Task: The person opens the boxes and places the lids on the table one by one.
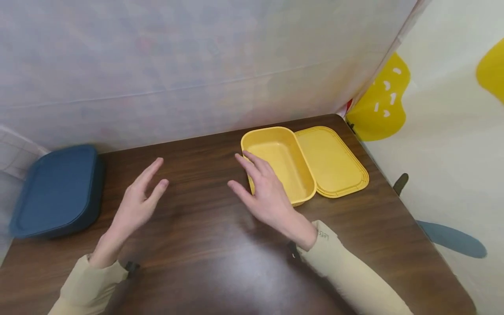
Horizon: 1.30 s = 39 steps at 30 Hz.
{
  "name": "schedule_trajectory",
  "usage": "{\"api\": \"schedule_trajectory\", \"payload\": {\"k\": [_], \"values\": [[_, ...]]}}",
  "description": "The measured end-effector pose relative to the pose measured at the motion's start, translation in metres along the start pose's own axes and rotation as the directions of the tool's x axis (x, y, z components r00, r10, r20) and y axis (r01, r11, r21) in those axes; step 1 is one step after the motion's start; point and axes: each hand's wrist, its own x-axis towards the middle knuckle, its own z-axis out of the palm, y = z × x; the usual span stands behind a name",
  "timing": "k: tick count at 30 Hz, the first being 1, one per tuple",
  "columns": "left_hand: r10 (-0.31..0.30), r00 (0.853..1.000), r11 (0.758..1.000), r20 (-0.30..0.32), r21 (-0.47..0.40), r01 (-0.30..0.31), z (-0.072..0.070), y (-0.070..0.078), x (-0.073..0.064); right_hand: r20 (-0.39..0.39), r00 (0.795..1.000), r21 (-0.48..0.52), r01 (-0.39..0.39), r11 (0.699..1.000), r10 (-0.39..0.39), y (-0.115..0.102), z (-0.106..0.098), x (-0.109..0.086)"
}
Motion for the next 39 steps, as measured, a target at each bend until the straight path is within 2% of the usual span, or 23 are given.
{"api": "schedule_trajectory", "payload": {"k": [4,8,16,19,22,26,29,33,36,39], "values": [[0.023,0.995,0.999,-0.098,0.031,-0.020,-0.025,-0.014,-0.015,0.028,0.997,0.025,0.066,0.998,-0.066,-0.021,0.025,0.004],[0.020,0.984,0.998,-0.177,0.056,-0.010,-0.047,-0.030,-0.029,0.085,0.991,0.039,0.103,0.994,-0.106,-0.038,0.049,0.006],[0.011,0.954,0.996,-0.300,0.093,0.017,-0.083,-0.071,-0.056,0.236,0.965,0.124,0.087,0.988,-0.115,-0.067,0.094,0.018],[-0.014,0.943,0.992,-0.333,0.116,0.055,-0.094,-0.084,-0.066,0.284,0.952,0.128,0.078,0.989,-0.112,-0.074,0.113,0.024],[-0.070,0.928,0.984,-0.367,0.125,0.124,-0.106,-0.097,-0.074,0.324,0.940,0.107,0.075,0.991,-0.106,-0.083,0.130,0.031],[-0.182,0.888,0.959,-0.422,0.123,0.255,-0.123,-0.115,-0.082,0.386,0.918,0.093,0.056,0.994,-0.088,-0.100,0.151,0.040],[-0.276,0.847,0.931,-0.454,0.092,0.353,-0.135,-0.129,-0.088,0.430,0.899,0.104,0.044,0.994,-0.085,-0.113,0.166,0.047],[-0.381,0.791,0.893,-0.478,0.031,0.448,-0.147,-0.144,-0.093,0.464,0.881,0.118,0.044,0.992,-0.095,-0.126,0.187,0.056],[-0.471,0.743,0.851,-0.476,-0.025,0.524,-0.153,-0.154,-0.096,0.479,0.871,0.132,0.051,0.990,-0.109,-0.135,0.202,0.062],[-0.560,0.705,0.802,-0.434,-0.072,0.593,-0.158,-0.165,-0.100,0.507,0.855,0.141,0.047,0.989,-0.113,-0.146,0.217,0.065]]}}
